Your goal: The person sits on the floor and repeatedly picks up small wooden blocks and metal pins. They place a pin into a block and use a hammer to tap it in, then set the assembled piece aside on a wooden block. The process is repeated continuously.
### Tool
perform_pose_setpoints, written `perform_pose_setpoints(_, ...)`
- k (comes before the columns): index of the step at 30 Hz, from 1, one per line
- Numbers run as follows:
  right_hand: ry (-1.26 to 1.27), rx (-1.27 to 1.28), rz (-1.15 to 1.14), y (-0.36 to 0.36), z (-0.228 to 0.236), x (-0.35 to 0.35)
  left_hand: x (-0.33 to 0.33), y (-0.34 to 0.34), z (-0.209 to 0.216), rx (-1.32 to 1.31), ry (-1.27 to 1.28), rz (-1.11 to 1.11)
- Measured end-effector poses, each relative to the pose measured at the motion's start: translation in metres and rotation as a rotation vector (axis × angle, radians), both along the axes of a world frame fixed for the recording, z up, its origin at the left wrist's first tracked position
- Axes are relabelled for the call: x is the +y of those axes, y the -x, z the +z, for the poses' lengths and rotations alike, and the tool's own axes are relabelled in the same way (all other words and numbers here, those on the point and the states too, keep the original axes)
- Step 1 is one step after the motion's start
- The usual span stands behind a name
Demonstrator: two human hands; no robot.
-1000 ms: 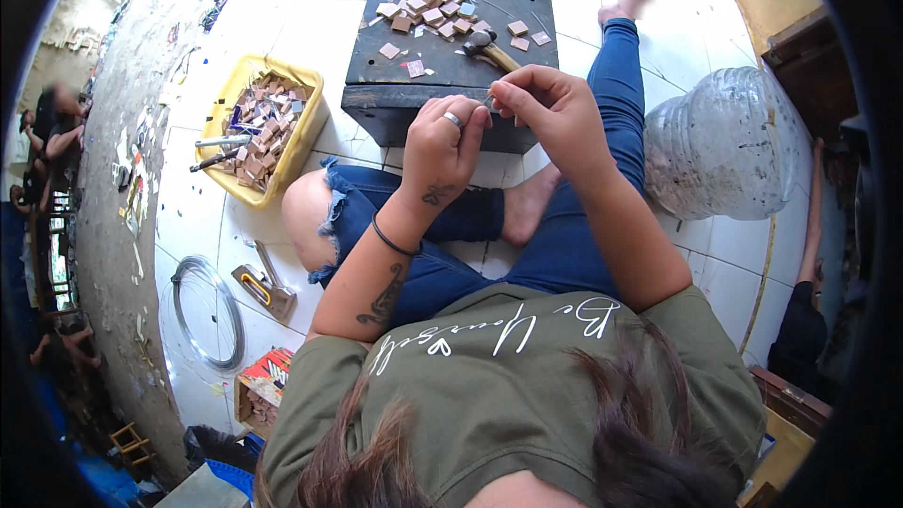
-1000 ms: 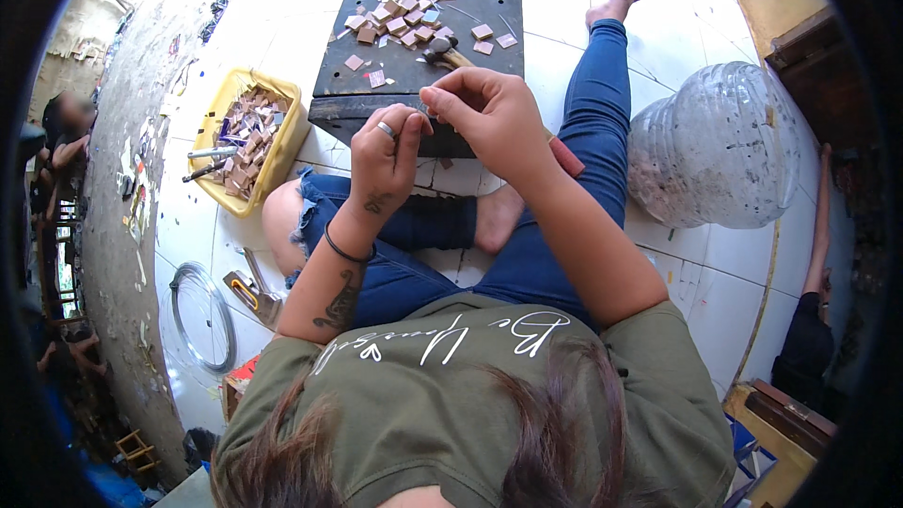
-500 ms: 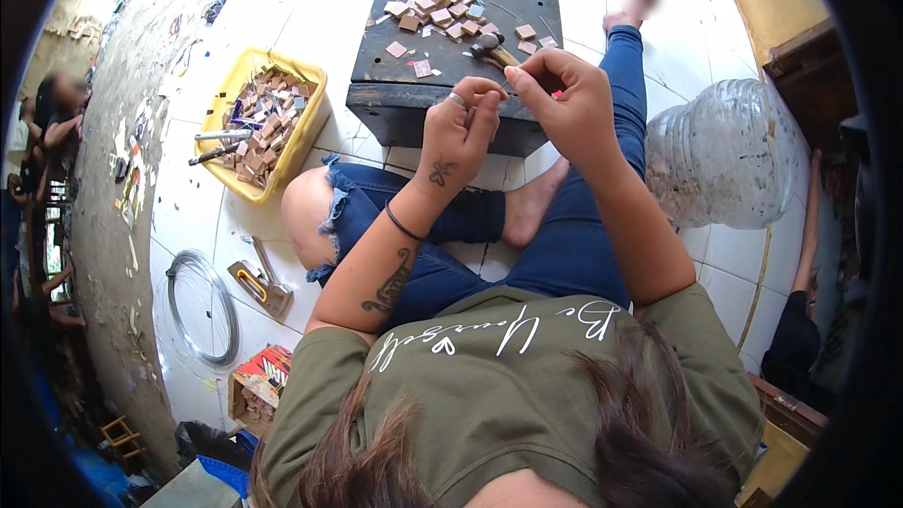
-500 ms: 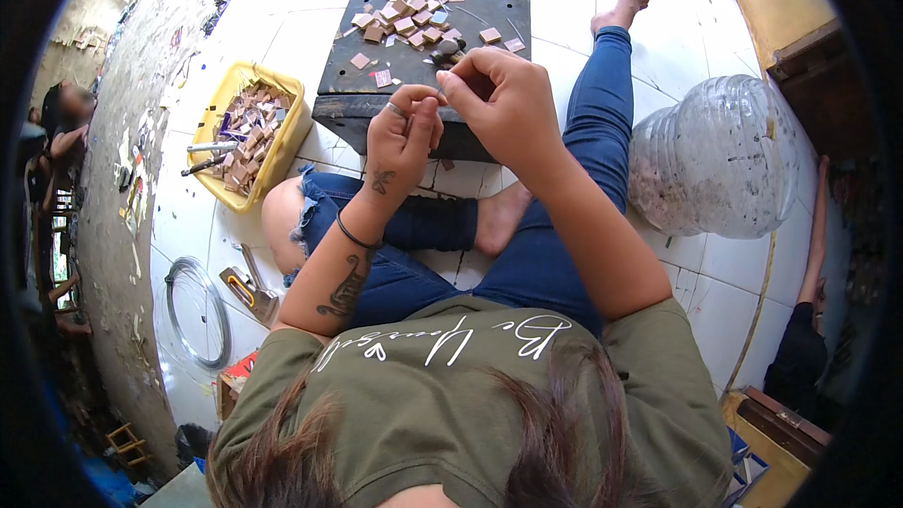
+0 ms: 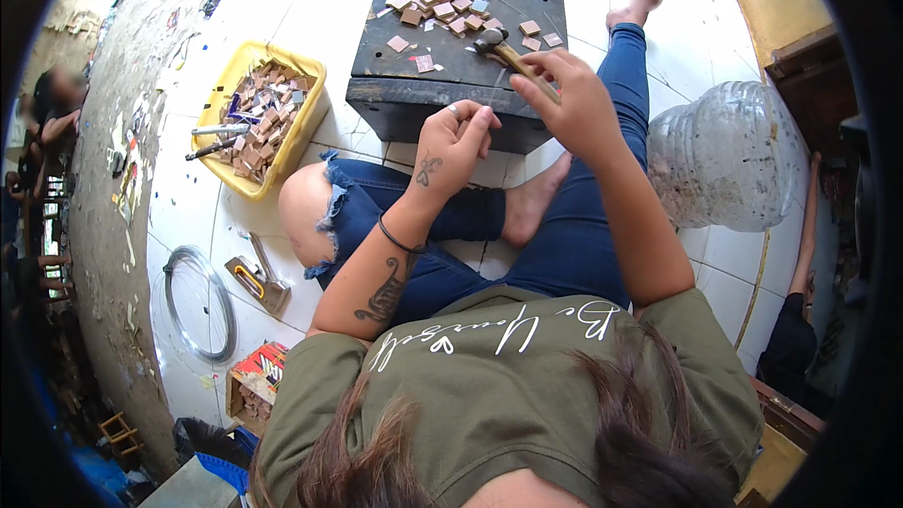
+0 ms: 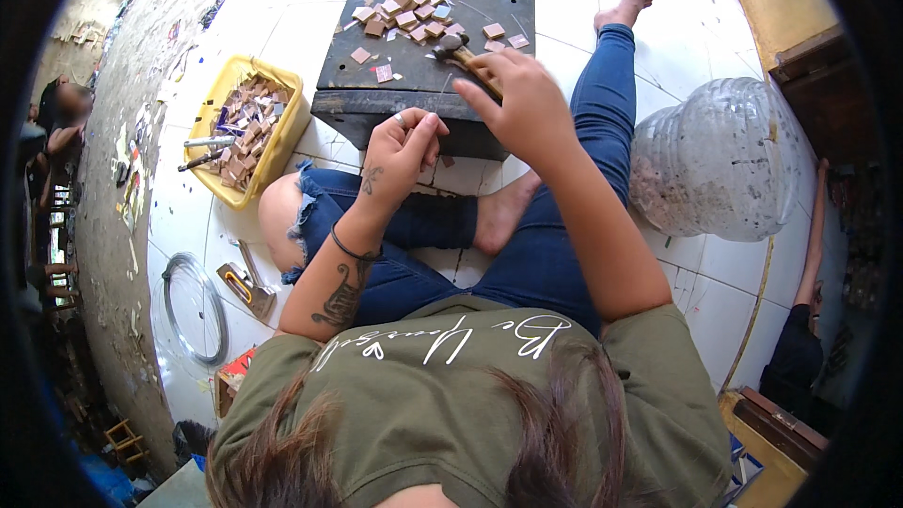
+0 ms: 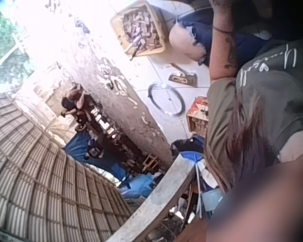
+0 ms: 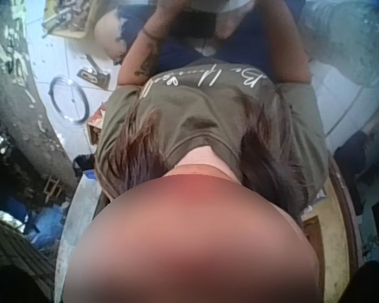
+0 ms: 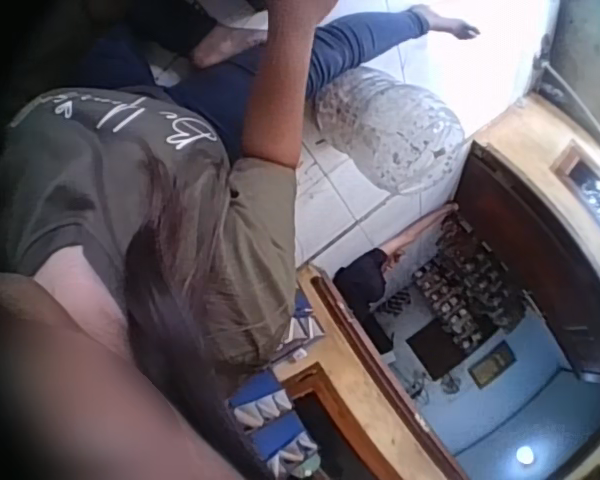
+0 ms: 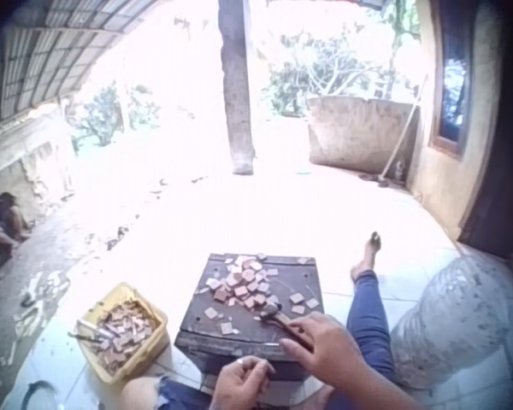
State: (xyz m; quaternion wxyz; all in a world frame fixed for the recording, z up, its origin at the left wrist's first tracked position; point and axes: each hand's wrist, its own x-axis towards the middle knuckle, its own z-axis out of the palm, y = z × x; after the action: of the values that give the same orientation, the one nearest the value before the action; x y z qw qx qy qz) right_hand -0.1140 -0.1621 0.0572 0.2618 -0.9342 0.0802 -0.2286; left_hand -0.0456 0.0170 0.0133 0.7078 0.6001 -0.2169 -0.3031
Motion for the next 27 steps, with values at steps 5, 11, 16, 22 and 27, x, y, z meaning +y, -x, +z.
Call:
perform_pose_setpoints(5, 0.258, 0.337, -0.188, 0.029, -0.029, -0.002, -0.005, 0.002, -0.023, 0.016, -0.07, 0.196)
perform_pose_setpoints(11, -0.201, 0.07, 0.093, 0.047, -0.025, -0.004, -0.012, -0.002, -0.032, -0.004, -0.113, 0.253)
perform_pose_setpoints(16, -0.43, 0.295, 0.064, 0.084, -0.001, 0.022, -0.013, 0.002, -0.035, -0.012, -0.14, 0.279)
perform_pose_setpoints(22, -0.163, 0.094, 0.086, 0.088, 0.003, 0.039, -0.013, 0.004, -0.035, 0.032, -0.119, 0.28)
perform_pose_setpoints(27, -0.113, 0.174, 0.082, 0.081, -0.003, 0.031, -0.013, 0.002, -0.035, 0.056, -0.093, 0.266)
